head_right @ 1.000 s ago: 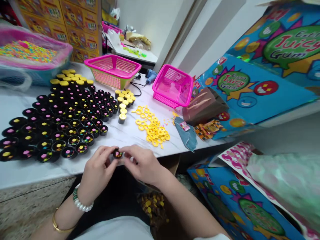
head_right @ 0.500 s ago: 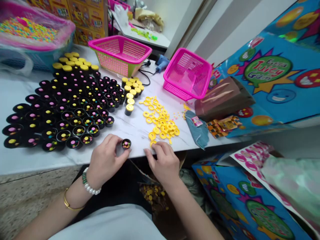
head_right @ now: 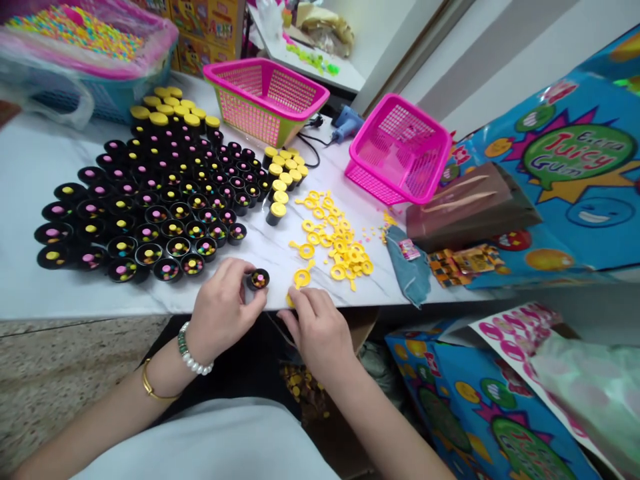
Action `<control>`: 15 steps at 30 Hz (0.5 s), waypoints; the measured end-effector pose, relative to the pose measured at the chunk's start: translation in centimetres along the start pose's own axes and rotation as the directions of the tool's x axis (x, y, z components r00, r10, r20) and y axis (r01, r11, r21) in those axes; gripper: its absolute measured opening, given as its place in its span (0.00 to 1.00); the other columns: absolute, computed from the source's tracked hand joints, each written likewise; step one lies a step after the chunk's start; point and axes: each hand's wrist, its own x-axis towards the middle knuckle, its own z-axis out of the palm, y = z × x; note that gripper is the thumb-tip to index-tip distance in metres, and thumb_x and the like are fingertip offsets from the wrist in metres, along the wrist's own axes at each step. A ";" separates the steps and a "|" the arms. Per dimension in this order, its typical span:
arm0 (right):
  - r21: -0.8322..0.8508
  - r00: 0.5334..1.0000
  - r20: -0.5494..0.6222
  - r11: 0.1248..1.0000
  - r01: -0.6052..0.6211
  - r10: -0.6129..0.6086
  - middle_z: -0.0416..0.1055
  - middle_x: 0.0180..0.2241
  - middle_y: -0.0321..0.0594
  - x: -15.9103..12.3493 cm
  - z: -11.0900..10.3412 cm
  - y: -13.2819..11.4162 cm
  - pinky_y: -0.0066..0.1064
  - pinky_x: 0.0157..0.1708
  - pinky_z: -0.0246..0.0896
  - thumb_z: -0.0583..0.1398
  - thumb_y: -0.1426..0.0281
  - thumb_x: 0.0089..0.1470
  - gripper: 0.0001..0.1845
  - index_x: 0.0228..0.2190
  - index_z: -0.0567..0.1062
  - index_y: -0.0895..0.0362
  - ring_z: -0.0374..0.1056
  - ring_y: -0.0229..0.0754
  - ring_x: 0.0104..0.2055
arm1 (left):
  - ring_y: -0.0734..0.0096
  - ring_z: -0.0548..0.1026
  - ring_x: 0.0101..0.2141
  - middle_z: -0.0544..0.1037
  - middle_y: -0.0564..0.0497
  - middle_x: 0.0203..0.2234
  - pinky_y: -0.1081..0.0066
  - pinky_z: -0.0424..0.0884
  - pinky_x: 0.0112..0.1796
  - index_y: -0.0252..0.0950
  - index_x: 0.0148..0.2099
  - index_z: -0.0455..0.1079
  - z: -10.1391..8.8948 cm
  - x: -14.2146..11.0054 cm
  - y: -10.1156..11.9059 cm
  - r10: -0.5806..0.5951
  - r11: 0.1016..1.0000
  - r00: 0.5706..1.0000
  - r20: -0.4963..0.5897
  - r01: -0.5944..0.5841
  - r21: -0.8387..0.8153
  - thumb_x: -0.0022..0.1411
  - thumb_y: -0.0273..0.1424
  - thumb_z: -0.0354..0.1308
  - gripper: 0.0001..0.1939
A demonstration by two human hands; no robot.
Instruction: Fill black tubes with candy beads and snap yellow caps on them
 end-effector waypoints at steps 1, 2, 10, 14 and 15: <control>-0.003 1.000 0.011 1.000 -0.003 0.003 0.73 0.36 0.48 -0.3 -0.1 -0.1 0.38 0.39 0.68 0.59 0.69 0.60 0.12 0.44 0.71 0.60 0.70 0.48 0.39 | 0.71 0.71 0.30 0.71 0.50 0.34 0.72 0.68 0.32 0.36 0.42 0.64 0.0 0.0 0.0 0.003 1.000 1.000 0.008 -0.003 0.007 0.59 0.27 0.55 0.08; 0.001 1.000 0.026 1.000 -0.011 0.011 0.73 0.35 0.47 -0.4 -0.3 -0.2 0.37 0.38 0.67 0.58 0.70 0.59 0.09 0.42 0.71 0.59 0.70 0.48 0.38 | 0.71 0.71 0.31 0.71 0.50 0.34 0.72 0.69 0.32 0.36 0.43 0.64 0.0 -0.1 0.0 0.009 1.000 1.000 0.016 -0.009 0.012 0.59 0.27 0.55 0.08; 0.371 0.896 0.125 0.817 -0.440 0.426 0.70 0.24 0.33 3.5 -1.2 4.5 0.28 0.27 0.63 0.63 0.66 0.49 0.07 0.29 0.71 0.55 0.65 0.35 0.24 | 0.68 0.72 0.33 0.72 0.50 0.35 0.71 0.69 0.34 0.36 0.43 0.65 0.0 -0.2 -0.1 0.050 0.998 0.999 0.016 -0.051 0.045 0.60 0.29 0.55 0.08; 0.683 0.802 0.214 0.502 -0.531 0.557 0.69 0.24 0.32 5.3 -1.3 5.8 0.28 0.28 0.63 0.68 0.64 0.44 0.14 0.34 0.73 0.56 0.66 0.35 0.25 | 0.68 0.73 0.36 0.73 0.49 0.37 0.70 0.70 0.36 0.35 0.46 0.66 0.1 -0.2 -0.2 0.049 0.999 0.998 0.031 -0.050 0.012 0.61 0.29 0.54 0.10; 0.744 0.793 0.251 0.414 -0.525 0.555 0.70 0.25 0.32 5.4 -1.4 5.5 0.28 0.29 0.64 0.68 0.64 0.44 0.18 0.38 0.74 0.55 0.67 0.35 0.27 | 0.68 0.73 0.36 0.73 0.49 0.38 0.70 0.70 0.37 0.35 0.48 0.67 0.1 -0.2 -0.2 0.052 0.999 0.998 0.039 -0.052 -0.001 0.61 0.29 0.54 0.12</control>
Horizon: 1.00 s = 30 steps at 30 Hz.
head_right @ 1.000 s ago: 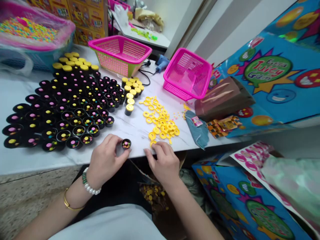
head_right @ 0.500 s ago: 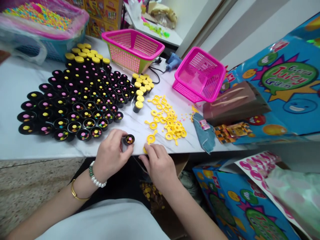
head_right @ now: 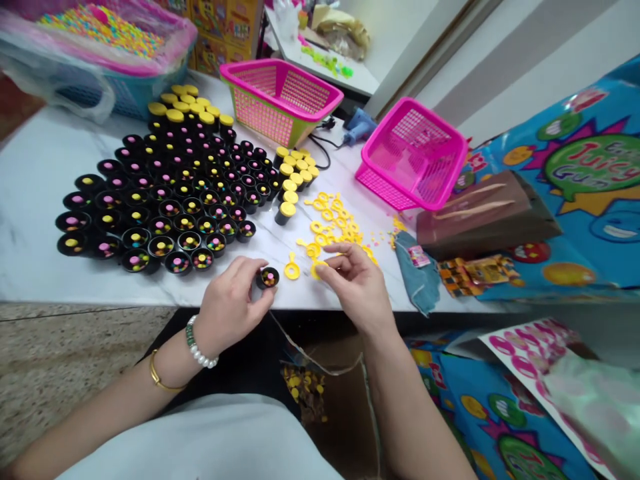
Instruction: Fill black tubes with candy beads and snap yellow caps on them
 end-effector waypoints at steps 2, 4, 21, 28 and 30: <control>0.140 0.997 0.060 0.989 -0.053 0.045 0.71 0.26 0.33 -0.5 0.6 -0.5 0.28 0.29 0.65 0.70 0.64 0.43 0.21 0.41 0.75 0.54 0.68 0.36 0.28 | 0.69 0.73 0.35 0.73 0.49 0.39 0.71 0.71 0.37 0.36 0.49 0.68 -0.1 0.1 0.0 0.002 1.000 1.000 0.022 -0.002 -0.023 0.61 0.29 0.55 0.13; 0.224 0.987 0.132 0.968 -0.115 0.086 0.72 0.26 0.34 -1.2 1.4 -1.0 0.26 0.24 0.63 0.71 0.64 0.41 0.18 0.36 0.76 0.55 0.66 0.34 0.25 | 0.70 0.73 0.33 0.73 0.50 0.37 0.72 0.70 0.35 0.37 0.47 0.70 -0.2 0.1 0.0 0.000 0.999 0.999 0.039 0.001 -0.038 0.61 0.30 0.57 0.11; 0.309 0.855 0.458 0.858 -0.410 0.243 0.68 0.19 0.29 -0.6 5.2 -2.6 0.19 0.09 0.54 0.70 0.66 0.40 0.17 0.29 0.68 0.56 0.59 0.29 0.12 | 0.74 0.68 0.29 0.69 0.54 0.31 0.73 0.65 0.31 0.38 0.42 0.73 -0.6 0.2 -0.3 -0.042 0.994 0.990 0.135 0.054 -0.091 0.60 0.28 0.58 0.07; 0.342 0.864 0.460 0.856 -0.387 0.207 0.68 0.21 0.30 -0.7 5.1 -2.2 0.20 0.11 0.58 0.71 0.61 0.42 0.18 0.27 0.69 0.57 0.61 0.29 0.15 | 0.74 0.69 0.29 0.69 0.54 0.29 0.73 0.64 0.31 0.38 0.40 0.72 -0.8 0.3 -0.2 -0.047 0.993 0.987 0.153 0.063 -0.102 0.62 0.30 0.58 0.04; 0.331 0.852 0.464 0.844 -0.422 0.244 0.68 0.20 0.30 -0.4 5.1 -2.1 0.19 0.10 0.54 0.71 0.60 0.41 0.20 0.26 0.69 0.57 0.60 0.29 0.14 | 0.74 0.69 0.29 0.70 0.55 0.29 0.73 0.64 0.32 0.38 0.40 0.72 -0.8 0.4 -0.2 -0.044 0.994 0.986 0.162 0.060 -0.096 0.61 0.29 0.59 0.04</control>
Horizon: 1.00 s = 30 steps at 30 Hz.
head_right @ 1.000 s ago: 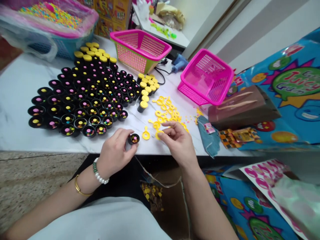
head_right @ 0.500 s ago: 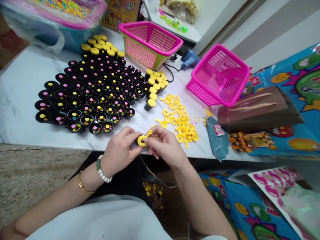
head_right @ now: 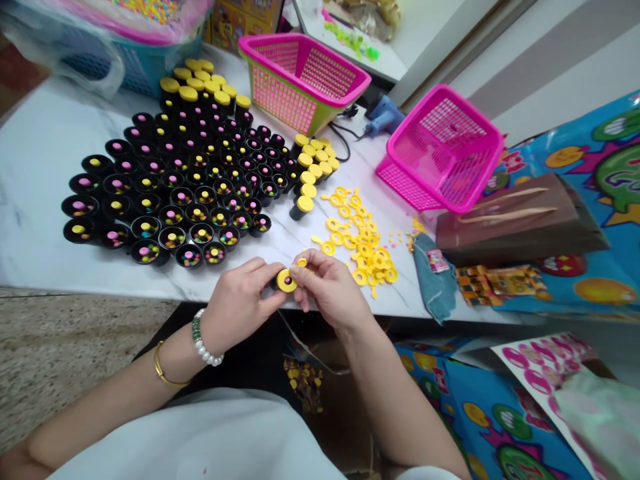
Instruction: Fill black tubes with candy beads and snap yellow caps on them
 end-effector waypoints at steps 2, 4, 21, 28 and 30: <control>0.010 0.999 -0.005 0.999 -0.037 0.037 0.68 0.18 0.30 0.2 0.0 0.0 0.19 0.09 0.51 0.71 0.59 0.41 0.20 0.26 0.69 0.57 0.58 0.29 0.13 | 0.73 0.69 0.29 0.70 0.55 0.28 0.73 0.64 0.31 0.38 0.40 0.72 -0.1 0.1 0.0 0.005 1.000 1.000 0.015 -0.005 0.011 0.61 0.29 0.59 0.04; 0.015 0.998 0.002 0.998 -0.062 0.062 0.68 0.17 0.30 0.3 0.0 0.0 0.19 0.08 0.50 0.71 0.58 0.41 0.21 0.26 0.69 0.57 0.57 0.29 0.12 | 0.73 0.69 0.29 0.70 0.55 0.28 0.73 0.64 0.30 0.38 0.40 0.72 -0.1 0.1 0.0 0.007 1.000 1.000 0.029 -0.008 0.019 0.61 0.28 0.58 0.04; -0.134 0.994 -0.089 0.989 0.058 -0.070 0.63 0.17 0.23 0.0 1.1 0.7 0.21 0.13 0.57 0.68 0.58 0.46 0.21 0.30 0.63 0.54 0.59 0.30 0.13 | 0.72 0.73 0.31 0.77 0.52 0.29 0.73 0.66 0.35 0.36 0.36 0.75 -1.7 1.2 0.7 -0.029 0.980 0.992 0.120 0.052 -0.192 0.67 0.28 0.52 0.10; -0.146 0.938 -0.222 0.960 0.239 -0.268 0.64 0.23 0.26 -0.1 1.9 1.1 0.21 0.18 0.58 0.68 0.60 0.46 0.19 0.30 0.65 0.54 0.61 0.29 0.19 | 0.67 0.73 0.35 0.72 0.47 0.38 0.68 0.71 0.37 0.35 0.55 0.66 -0.1 -0.3 0.3 0.018 0.998 0.999 -0.037 -0.021 -0.065 0.64 0.33 0.57 0.17; -0.188 0.916 -0.228 0.938 0.292 -0.331 0.66 0.24 0.29 -0.2 1.8 1.4 0.23 0.23 0.61 0.68 0.60 0.46 0.17 0.28 0.68 0.55 0.64 0.32 0.24 | 0.68 0.72 0.33 0.70 0.49 0.38 0.69 0.71 0.35 0.37 0.52 0.68 0.3 -0.7 0.2 0.027 0.999 0.997 -0.079 -0.029 -0.027 0.62 0.35 0.60 0.17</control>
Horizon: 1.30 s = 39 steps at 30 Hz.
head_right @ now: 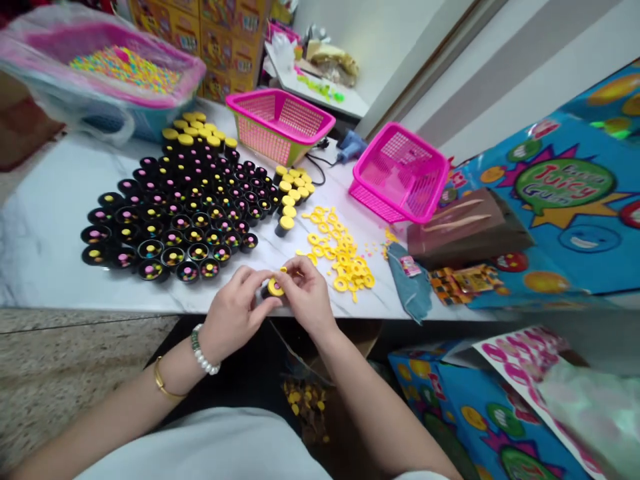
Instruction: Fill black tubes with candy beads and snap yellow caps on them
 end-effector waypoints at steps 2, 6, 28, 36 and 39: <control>-0.024 0.999 0.021 0.999 0.027 -0.026 0.68 0.24 0.32 -0.3 -0.4 0.4 0.25 0.24 0.61 0.65 0.57 0.50 0.15 0.28 0.72 0.56 0.63 0.33 0.24 | 0.70 0.72 0.33 0.69 0.50 0.37 0.71 0.71 0.35 0.38 0.50 0.69 0.1 -0.2 -0.1 0.012 1.000 0.999 -0.042 -0.012 0.000 0.63 0.34 0.59 0.14; 0.020 0.998 0.062 0.999 -0.032 0.030 0.70 0.23 0.37 0.3 -1.8 0.7 0.27 0.23 0.61 0.63 0.51 0.51 0.21 0.24 0.74 0.58 0.63 0.34 0.23 | 0.71 0.72 0.33 0.70 0.50 0.37 0.72 0.70 0.35 0.37 0.49 0.70 0.0 -0.3 -0.2 0.044 0.999 0.998 -0.041 -0.045 -0.024 0.64 0.32 0.57 0.12; -0.548 0.986 0.167 0.829 0.109 -0.019 0.68 0.19 0.29 3.2 -1.1 -1.9 0.26 0.20 0.59 0.65 0.62 0.46 0.15 0.33 0.67 0.54 0.66 0.36 0.19 | 0.65 0.73 0.34 0.73 0.48 0.34 0.67 0.71 0.37 0.33 0.53 0.66 0.7 0.0 -0.6 -0.048 0.992 0.999 0.024 0.045 0.119 0.60 0.26 0.58 0.18; -0.628 0.960 -0.104 0.766 0.139 -0.259 0.74 0.21 0.32 6.6 -1.2 -1.8 0.30 0.28 0.62 0.62 0.55 0.51 0.17 0.36 0.72 0.55 0.68 0.38 0.19 | 0.65 0.74 0.32 0.74 0.48 0.31 0.65 0.73 0.36 0.32 0.44 0.70 1.1 -0.1 -0.8 0.007 0.992 0.997 -0.073 0.002 0.124 0.60 0.26 0.59 0.09; -0.724 0.908 -0.073 0.649 0.236 -0.412 0.75 0.27 0.37 3.4 -3.0 -1.0 0.31 0.30 0.63 0.59 0.57 0.56 0.14 0.32 0.76 0.55 0.68 0.38 0.24 | 0.66 0.74 0.31 0.74 0.48 0.31 0.66 0.73 0.35 0.33 0.42 0.69 1.0 -0.1 -0.8 0.028 0.993 0.997 -0.075 -0.019 0.115 0.61 0.24 0.56 0.06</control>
